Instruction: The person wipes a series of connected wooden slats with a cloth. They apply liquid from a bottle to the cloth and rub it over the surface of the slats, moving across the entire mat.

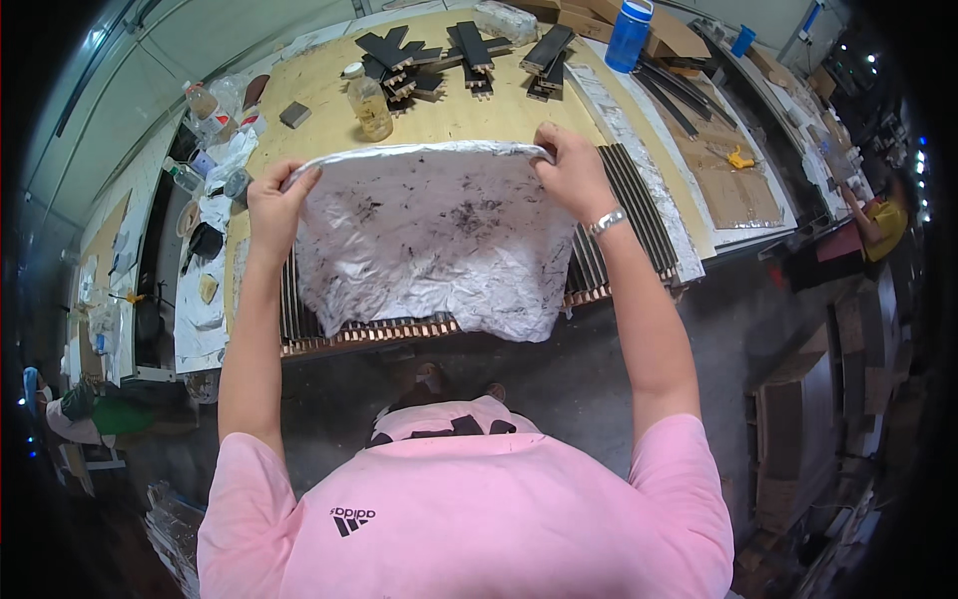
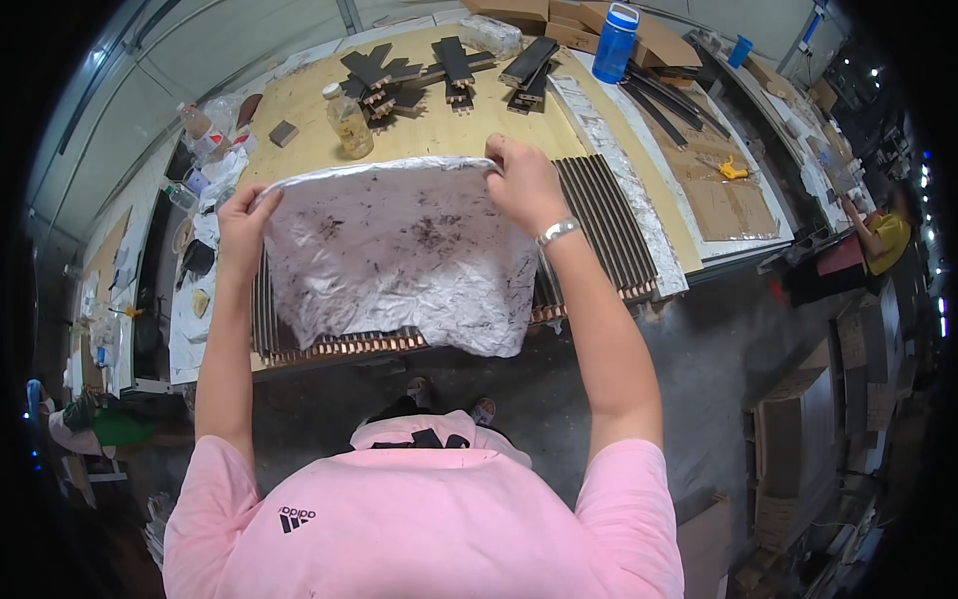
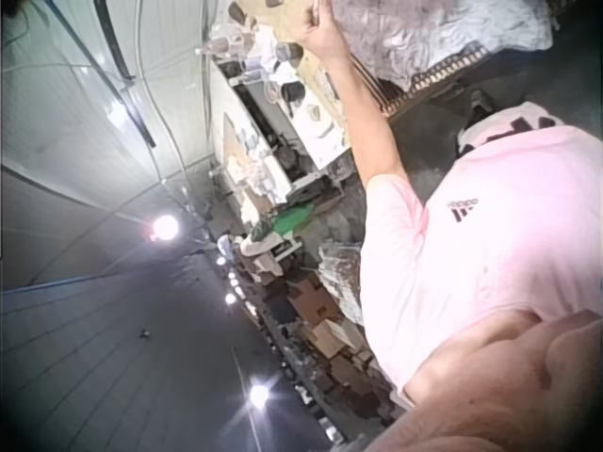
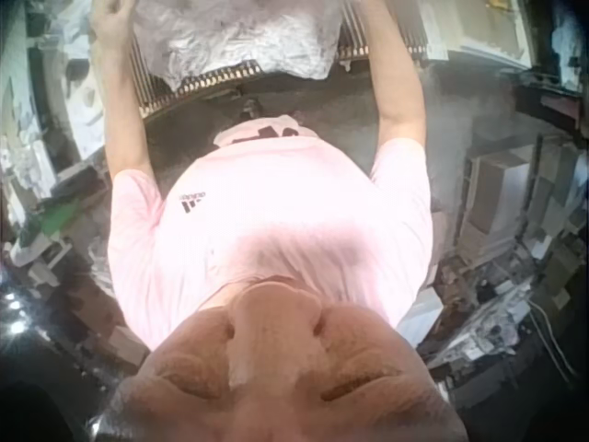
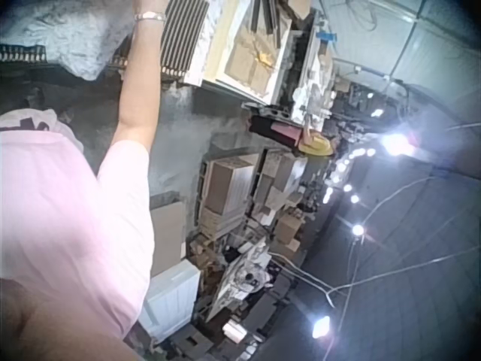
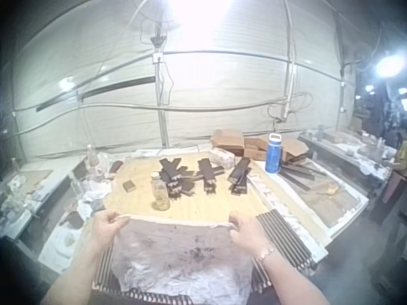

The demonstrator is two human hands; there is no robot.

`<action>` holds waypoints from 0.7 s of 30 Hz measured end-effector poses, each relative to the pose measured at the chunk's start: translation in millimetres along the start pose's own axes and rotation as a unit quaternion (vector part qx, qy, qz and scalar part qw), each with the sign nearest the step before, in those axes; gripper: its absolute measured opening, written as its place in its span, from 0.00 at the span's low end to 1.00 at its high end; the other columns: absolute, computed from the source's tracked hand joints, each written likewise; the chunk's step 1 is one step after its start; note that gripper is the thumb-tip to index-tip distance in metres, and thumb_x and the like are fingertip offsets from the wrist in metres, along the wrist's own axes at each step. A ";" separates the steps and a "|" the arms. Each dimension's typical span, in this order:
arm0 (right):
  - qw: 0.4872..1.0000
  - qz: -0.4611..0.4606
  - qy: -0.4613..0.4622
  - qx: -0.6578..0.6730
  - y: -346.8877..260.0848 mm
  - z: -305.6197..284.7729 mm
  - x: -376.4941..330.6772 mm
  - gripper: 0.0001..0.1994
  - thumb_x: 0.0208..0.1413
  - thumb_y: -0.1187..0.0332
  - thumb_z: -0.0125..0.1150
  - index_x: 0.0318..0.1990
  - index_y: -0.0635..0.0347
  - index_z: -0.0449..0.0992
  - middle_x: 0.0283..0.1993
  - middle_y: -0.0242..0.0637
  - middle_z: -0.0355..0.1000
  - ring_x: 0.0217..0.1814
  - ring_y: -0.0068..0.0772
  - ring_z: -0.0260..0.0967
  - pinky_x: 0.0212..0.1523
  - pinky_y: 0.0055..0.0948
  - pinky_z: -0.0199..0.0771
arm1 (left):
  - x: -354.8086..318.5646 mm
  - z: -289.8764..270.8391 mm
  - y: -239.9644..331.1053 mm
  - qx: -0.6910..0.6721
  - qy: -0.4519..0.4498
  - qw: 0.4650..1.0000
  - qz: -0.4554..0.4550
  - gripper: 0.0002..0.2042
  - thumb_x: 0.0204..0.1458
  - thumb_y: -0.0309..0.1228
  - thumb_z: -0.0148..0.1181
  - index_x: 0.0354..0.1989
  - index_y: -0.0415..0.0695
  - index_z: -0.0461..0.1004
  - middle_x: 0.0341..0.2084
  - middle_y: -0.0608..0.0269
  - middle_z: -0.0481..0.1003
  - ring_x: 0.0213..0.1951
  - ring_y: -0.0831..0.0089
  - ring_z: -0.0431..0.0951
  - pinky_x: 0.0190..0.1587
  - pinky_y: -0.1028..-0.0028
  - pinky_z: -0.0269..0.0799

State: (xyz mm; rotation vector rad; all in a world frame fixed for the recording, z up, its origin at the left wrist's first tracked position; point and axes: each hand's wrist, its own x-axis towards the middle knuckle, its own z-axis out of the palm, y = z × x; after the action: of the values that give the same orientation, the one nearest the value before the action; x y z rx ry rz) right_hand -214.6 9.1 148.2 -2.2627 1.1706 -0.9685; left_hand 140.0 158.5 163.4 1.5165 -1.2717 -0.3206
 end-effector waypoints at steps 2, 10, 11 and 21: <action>1.000 -0.010 -0.024 -0.007 2.1 -5.9 -20.9 0.06 0.46 0.75 0.60 0.34 0.60 0.75 0.31 0.45 0.75 0.35 0.50 0.74 0.38 0.41 0.74 | -20.7 2.8 5.7 0.033 -0.025 0.999 0.012 0.06 0.53 0.27 0.68 0.34 0.37 0.81 0.25 0.70 0.78 0.27 0.85 0.72 0.31 0.80 0.66; 0.943 -0.105 -0.313 -0.030 27.2 35.8 -160.2 0.03 0.45 0.73 0.61 0.29 0.60 0.76 0.32 0.44 0.75 0.38 0.50 0.75 0.41 0.46 0.74 | -121.5 -18.2 -55.6 0.143 -0.320 0.931 -0.105 0.09 0.44 0.25 0.70 0.34 0.37 0.82 0.28 0.57 0.80 0.29 0.69 0.79 0.33 0.72 0.72; 0.936 -0.087 -0.341 -0.020 28.5 34.9 -167.2 0.04 0.46 0.72 0.63 0.30 0.60 0.77 0.32 0.43 0.75 0.38 0.50 0.75 0.41 0.45 0.74 | -124.1 -18.7 -49.3 0.137 -0.366 0.902 -0.182 0.11 0.45 0.27 0.70 0.36 0.36 0.82 0.30 0.56 0.81 0.32 0.66 0.80 0.36 0.70 0.73; 0.978 -0.031 -0.208 -0.010 -6.4 82.5 -142.1 0.13 0.48 0.66 0.67 0.41 0.59 0.79 0.37 0.41 0.73 0.41 0.47 0.75 0.43 0.42 0.76 | -108.1 41.3 -53.7 0.301 -0.171 0.925 0.158 0.21 0.43 0.31 0.71 0.49 0.43 0.78 0.43 0.52 0.78 0.51 0.55 0.75 0.55 0.60 0.69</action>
State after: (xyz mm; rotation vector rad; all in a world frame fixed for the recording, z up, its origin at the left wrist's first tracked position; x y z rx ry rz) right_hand -207.8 133.7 41.1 -2.3741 0.9335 -0.4667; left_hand 95.6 217.4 59.3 1.7653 -1.9956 0.0346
